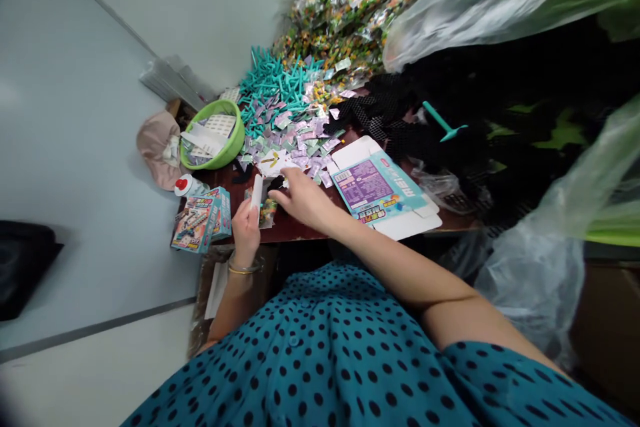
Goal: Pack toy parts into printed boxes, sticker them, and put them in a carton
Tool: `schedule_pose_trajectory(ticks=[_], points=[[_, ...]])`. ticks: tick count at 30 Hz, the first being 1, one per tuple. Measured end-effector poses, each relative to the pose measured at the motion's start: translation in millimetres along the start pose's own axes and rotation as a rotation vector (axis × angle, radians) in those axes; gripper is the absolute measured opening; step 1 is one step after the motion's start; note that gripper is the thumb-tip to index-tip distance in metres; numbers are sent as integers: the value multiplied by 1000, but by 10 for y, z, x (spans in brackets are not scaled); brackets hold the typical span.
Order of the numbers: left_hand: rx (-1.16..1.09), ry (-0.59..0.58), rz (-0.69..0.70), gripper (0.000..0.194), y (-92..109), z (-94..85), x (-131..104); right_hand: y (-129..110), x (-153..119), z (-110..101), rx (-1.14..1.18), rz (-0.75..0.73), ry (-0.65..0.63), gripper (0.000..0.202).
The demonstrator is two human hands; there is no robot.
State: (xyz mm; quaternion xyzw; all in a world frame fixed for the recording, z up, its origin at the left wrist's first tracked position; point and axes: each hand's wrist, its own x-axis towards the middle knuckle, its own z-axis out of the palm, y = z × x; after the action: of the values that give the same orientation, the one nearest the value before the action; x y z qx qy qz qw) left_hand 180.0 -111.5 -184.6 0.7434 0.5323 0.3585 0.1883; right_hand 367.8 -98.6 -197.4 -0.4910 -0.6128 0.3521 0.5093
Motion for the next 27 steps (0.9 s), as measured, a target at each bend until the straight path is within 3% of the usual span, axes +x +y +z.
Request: schedule_pose_trajectory(ticks=[3,6,8,11,15,17,20,22,25,27], points=[[-33,-37,9,42,111,-90,62,-48,-52,151,-64,-210,-33,20],[-68,13,-10,42,246,-246,120,-81,14,170,-73,-267,199,21],[-141,14,-28,41,343,-376,139,-115,53,114,-34,-270,297,41],[-246,-61,-9,37,427,-485,187,-109,68,73,75,-228,160,83],[-310,-152,-54,42,296,-345,306,126,90,135,197,80,153,82],[-347,-104,-107,50,182,-212,296,272,115,160,261,181,132,74],[-383,36,-52,69,62,-22,114,366,132,186,301,148,118,56],[-336,98,-21,76,14,71,-62,309,116,207,320,117,125,52],[-284,237,-130,68,-56,97,-229,91,59,208,389,104,14,60],[-349,291,-208,67,-115,26,-217,-60,32,171,444,81,-83,64]])
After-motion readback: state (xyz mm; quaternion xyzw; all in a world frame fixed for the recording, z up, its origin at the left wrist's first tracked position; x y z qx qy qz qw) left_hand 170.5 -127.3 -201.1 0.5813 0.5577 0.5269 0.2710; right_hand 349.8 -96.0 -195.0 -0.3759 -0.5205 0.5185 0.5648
